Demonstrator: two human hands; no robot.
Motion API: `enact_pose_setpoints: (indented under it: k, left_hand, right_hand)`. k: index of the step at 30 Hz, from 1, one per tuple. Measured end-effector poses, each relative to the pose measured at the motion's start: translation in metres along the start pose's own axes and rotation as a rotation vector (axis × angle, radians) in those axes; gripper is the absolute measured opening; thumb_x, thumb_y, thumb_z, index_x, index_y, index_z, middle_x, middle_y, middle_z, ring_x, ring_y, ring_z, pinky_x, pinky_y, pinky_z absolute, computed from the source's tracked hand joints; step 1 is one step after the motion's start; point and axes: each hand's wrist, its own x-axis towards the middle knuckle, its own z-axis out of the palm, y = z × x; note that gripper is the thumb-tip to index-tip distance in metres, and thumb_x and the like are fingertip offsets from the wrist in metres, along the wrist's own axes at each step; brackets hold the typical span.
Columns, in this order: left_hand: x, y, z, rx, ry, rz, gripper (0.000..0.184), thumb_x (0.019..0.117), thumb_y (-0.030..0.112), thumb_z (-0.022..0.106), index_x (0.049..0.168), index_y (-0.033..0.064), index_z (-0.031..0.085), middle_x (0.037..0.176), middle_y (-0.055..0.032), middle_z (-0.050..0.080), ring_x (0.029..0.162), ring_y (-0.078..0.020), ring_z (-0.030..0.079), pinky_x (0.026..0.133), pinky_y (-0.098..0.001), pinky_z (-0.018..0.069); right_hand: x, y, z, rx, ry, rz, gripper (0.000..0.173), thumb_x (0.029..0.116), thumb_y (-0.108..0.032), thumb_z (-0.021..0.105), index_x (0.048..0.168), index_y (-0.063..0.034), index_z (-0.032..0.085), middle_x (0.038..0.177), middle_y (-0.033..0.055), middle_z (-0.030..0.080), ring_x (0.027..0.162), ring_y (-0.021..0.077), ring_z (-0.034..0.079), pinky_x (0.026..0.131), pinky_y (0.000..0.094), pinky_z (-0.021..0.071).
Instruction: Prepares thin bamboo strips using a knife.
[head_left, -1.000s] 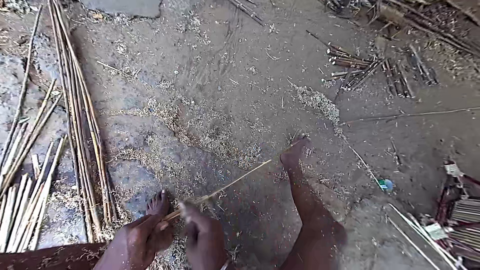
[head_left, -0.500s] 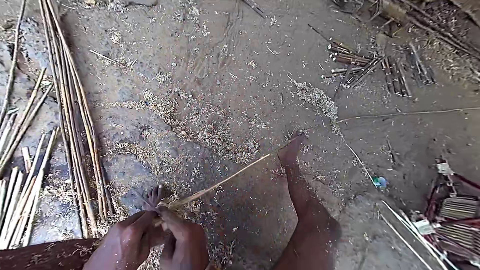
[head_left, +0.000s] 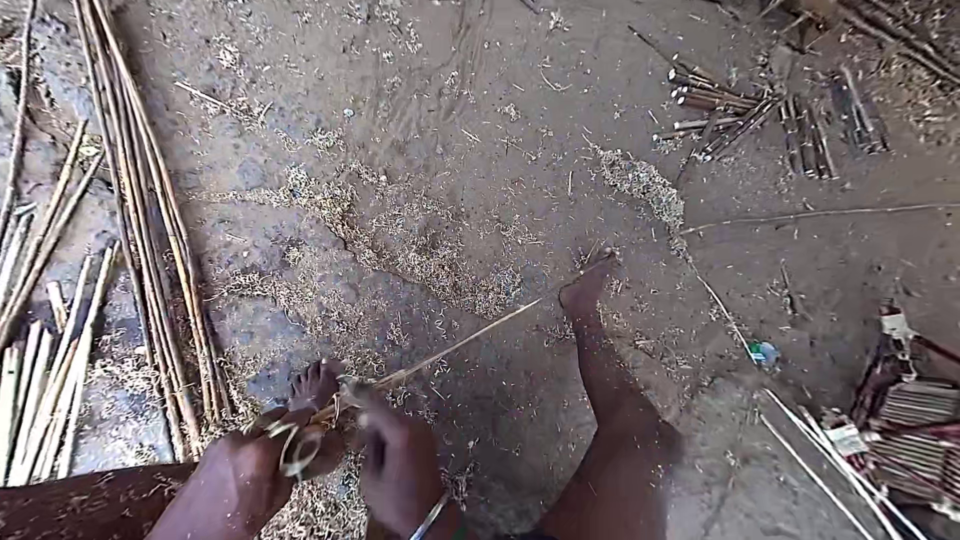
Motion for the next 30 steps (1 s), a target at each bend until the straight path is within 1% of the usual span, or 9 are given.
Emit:
enact_pose_setpoints:
  k: [3,6,9,12,16,20,24,27,30]
  left_hand:
    - [0.008,0.002,-0.013,-0.101,-0.111,-0.024,0.023,0.0945,0.008,0.063,0.110,-0.0055,0.072,0.095,-0.0253,0.071,0.077,-0.0417,0.072,0.069,-0.0561,0.0597]
    - [0.001,-0.005,-0.004,-0.036,0.029,0.029,0.030,0.0987,0.020,0.054,0.105,-0.0001,0.075,0.085,-0.0175,0.071,0.067,-0.0322,0.071,0.060,-0.0461,0.0600]
    - [0.005,-0.003,0.004,0.028,0.156,0.057,0.035,0.0989,0.025,0.049,0.098,0.0032,0.076,0.077,-0.0120,0.069,0.061,-0.0258,0.069,0.054,-0.0396,0.0586]
    - [0.012,-0.003,0.004,0.060,0.168,0.022,0.030,0.0950,0.020,0.051,0.095,0.0021,0.076,0.075,-0.0110,0.068,0.059,-0.0241,0.068,0.053,-0.0391,0.0587]
    - [0.006,-0.004,0.008,0.068,0.127,0.065,0.026,0.0911,0.017,0.053,0.089,-0.0002,0.072,0.073,-0.0127,0.066,0.057,-0.0257,0.067,0.051,-0.0404,0.0580]
    - [0.015,0.002,0.001,-0.072,0.092,0.042,0.032,0.0989,0.027,0.052,0.096,0.0054,0.075,0.078,-0.0088,0.071,0.063,-0.0219,0.070,0.058,-0.0395,0.0599]
    - [0.034,0.013,-0.022,-0.538,-0.378,-0.372,0.035,0.1091,0.031,0.044,0.109,0.0037,0.067,0.082,-0.0068,0.063,0.067,-0.0174,0.062,0.065,-0.0392,0.0558]
    - [0.038,0.018,-0.021,-0.729,-0.525,-0.502,0.034,0.1106,0.030,0.043,0.112,0.0051,0.066,0.080,-0.0028,0.057,0.060,-0.0120,0.054,0.057,-0.0309,0.0508]
    - [0.040,0.028,-0.025,-0.877,-0.581,-0.536,0.029,0.1112,0.028,0.042,0.110,0.0088,0.064,0.079,0.0029,0.054,0.058,-0.0064,0.051,0.053,-0.0236,0.0472]
  right_hand:
    - [0.025,0.021,-0.035,-0.082,-0.044,-0.078,0.037,0.0974,-0.010,0.057,0.132,-0.0107,0.071,0.078,0.0076,0.074,0.064,0.0247,0.069,0.061,0.0495,0.0575]
    - [0.092,0.143,-0.144,-0.208,-0.018,0.276,0.035,0.1071,-0.018,0.052,0.139,-0.0057,0.062,0.092,0.0169,0.073,0.077,0.0293,0.070,0.074,0.0506,0.0574]
    - [0.123,0.219,-0.191,-0.110,0.160,0.547,0.038,0.1120,-0.024,0.042,0.145,-0.0083,0.053,0.088,0.0126,0.072,0.059,0.0189,0.060,0.056,0.0374,0.0509]
    - [0.070,0.109,-0.077,-0.092,0.125,0.303,0.034,0.1061,-0.014,0.050,0.135,-0.0011,0.061,0.083,0.0119,0.073,0.066,0.0229,0.068,0.066,0.0443,0.0581]
    - [0.000,-0.025,0.028,0.006,0.138,-0.121,0.045,0.0848,-0.002,0.059,0.127,-0.0079,0.073,0.074,0.0084,0.072,0.057,0.0246,0.067,0.052,0.0471,0.0546]
    - [0.012,0.003,-0.016,0.238,0.007,-0.135,0.039,0.1036,-0.009,0.049,0.140,-0.0031,0.062,0.081,0.0062,0.073,0.059,0.0142,0.064,0.056,0.0352,0.0565]
    - [0.020,0.044,-0.081,0.614,0.077,0.093,0.053,0.1070,-0.011,0.039,0.156,0.0047,0.028,0.080,0.0102,0.071,0.067,0.0190,0.070,0.063,0.0369,0.0617]
    - [0.018,0.047,-0.125,0.591,0.206,0.106,0.051,0.1074,-0.009,0.039,0.157,-0.0015,0.030,0.092,0.0124,0.075,0.061,0.0160,0.068,0.054,0.0303,0.0579]
    - [0.014,0.050,-0.162,0.345,0.305,0.023,0.048,0.1080,-0.013,0.042,0.155,-0.0059,0.037,0.086,0.0077,0.075,0.049,0.0077,0.057,0.045,0.0225,0.0475]
